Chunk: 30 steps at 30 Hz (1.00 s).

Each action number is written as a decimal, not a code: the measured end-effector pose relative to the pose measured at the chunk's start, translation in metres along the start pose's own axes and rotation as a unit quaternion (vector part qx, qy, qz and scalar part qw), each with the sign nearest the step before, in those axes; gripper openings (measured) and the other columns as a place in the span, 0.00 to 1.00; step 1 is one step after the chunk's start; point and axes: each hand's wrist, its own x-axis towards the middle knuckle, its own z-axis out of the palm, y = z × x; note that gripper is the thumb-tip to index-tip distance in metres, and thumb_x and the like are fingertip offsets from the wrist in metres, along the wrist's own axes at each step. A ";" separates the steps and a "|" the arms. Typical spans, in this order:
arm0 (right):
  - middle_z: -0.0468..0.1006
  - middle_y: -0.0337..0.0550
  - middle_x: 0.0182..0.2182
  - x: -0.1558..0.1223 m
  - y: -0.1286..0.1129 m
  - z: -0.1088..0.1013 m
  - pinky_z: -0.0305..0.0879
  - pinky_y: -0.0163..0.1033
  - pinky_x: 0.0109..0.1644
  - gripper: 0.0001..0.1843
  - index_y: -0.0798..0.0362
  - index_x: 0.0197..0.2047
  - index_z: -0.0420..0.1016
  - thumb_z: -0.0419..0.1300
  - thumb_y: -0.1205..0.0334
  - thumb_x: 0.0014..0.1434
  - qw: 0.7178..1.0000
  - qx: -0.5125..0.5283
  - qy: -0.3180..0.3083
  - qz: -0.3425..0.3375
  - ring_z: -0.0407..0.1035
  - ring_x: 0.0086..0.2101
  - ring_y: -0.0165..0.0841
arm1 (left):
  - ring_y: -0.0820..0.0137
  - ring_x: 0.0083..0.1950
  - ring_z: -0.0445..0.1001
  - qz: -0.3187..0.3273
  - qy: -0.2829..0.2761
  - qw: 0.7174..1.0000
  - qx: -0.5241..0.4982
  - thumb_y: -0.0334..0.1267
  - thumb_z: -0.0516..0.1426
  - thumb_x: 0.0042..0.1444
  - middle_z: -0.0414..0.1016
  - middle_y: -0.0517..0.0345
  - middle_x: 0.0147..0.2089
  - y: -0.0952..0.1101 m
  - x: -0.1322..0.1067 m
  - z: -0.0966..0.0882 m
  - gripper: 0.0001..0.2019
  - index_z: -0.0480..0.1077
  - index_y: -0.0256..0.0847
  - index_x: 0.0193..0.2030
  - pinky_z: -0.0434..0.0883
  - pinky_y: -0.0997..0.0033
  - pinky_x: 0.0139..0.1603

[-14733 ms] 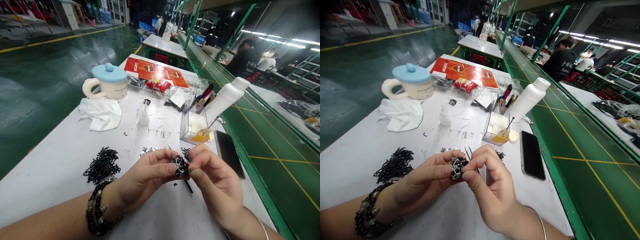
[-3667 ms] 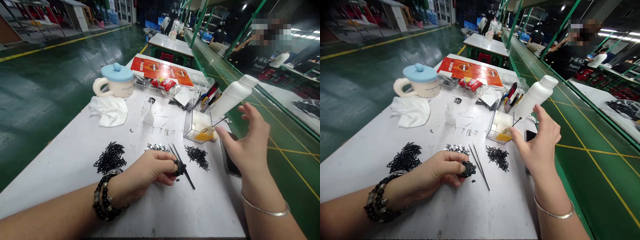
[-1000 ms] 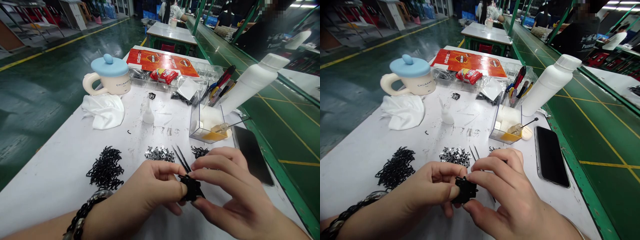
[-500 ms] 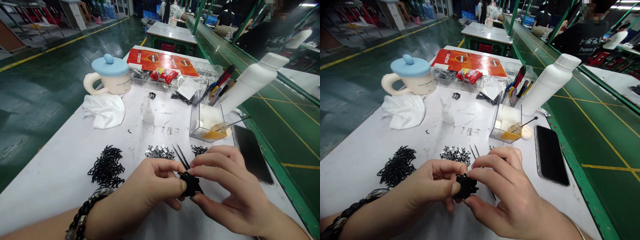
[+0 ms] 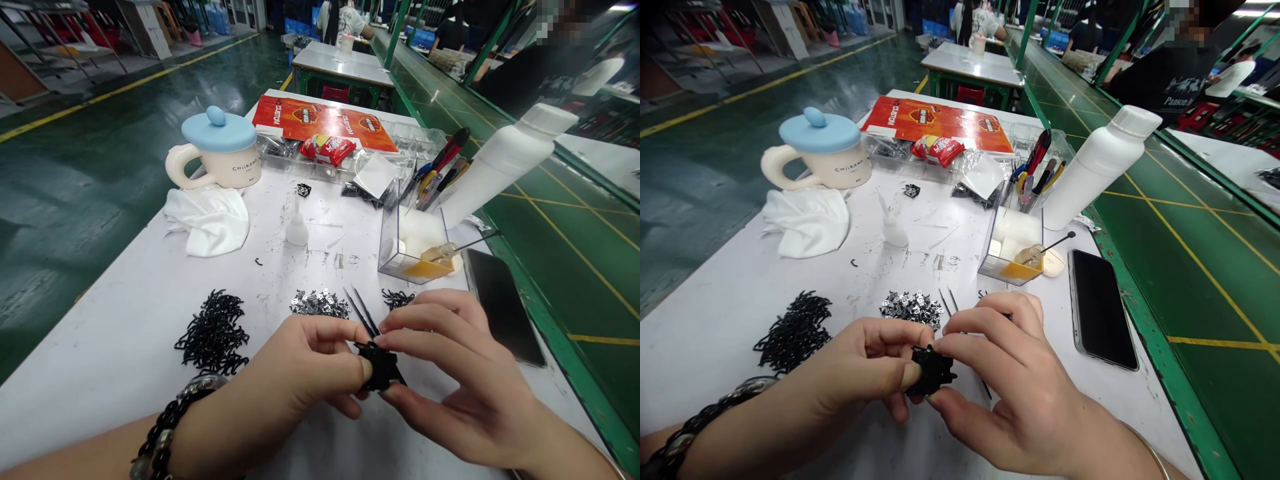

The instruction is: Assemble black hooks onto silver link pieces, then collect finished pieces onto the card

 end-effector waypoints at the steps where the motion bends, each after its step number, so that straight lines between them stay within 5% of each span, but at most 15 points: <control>1: 0.73 0.45 0.39 0.000 0.000 0.000 0.57 0.46 0.47 0.14 0.56 0.43 0.71 0.62 0.67 0.51 1.000 0.001 0.001 -0.001 0.62 0.42 0.37 | 0.74 0.29 0.67 0.002 -0.002 1.000 -0.001 0.39 0.63 0.45 0.68 0.60 0.27 0.000 0.000 0.000 0.09 0.72 0.36 0.33 0.66 0.78 0.28; 30: 0.72 0.45 0.39 -0.001 0.000 0.000 0.56 0.47 0.48 0.13 0.57 0.43 0.70 0.62 0.68 0.52 1.000 0.010 0.000 0.002 0.62 0.42 0.37 | 0.76 0.29 0.67 0.012 -0.009 1.000 -0.006 0.38 0.62 0.47 0.68 0.60 0.27 -0.002 -0.002 -0.001 0.09 0.75 0.37 0.35 0.66 0.81 0.27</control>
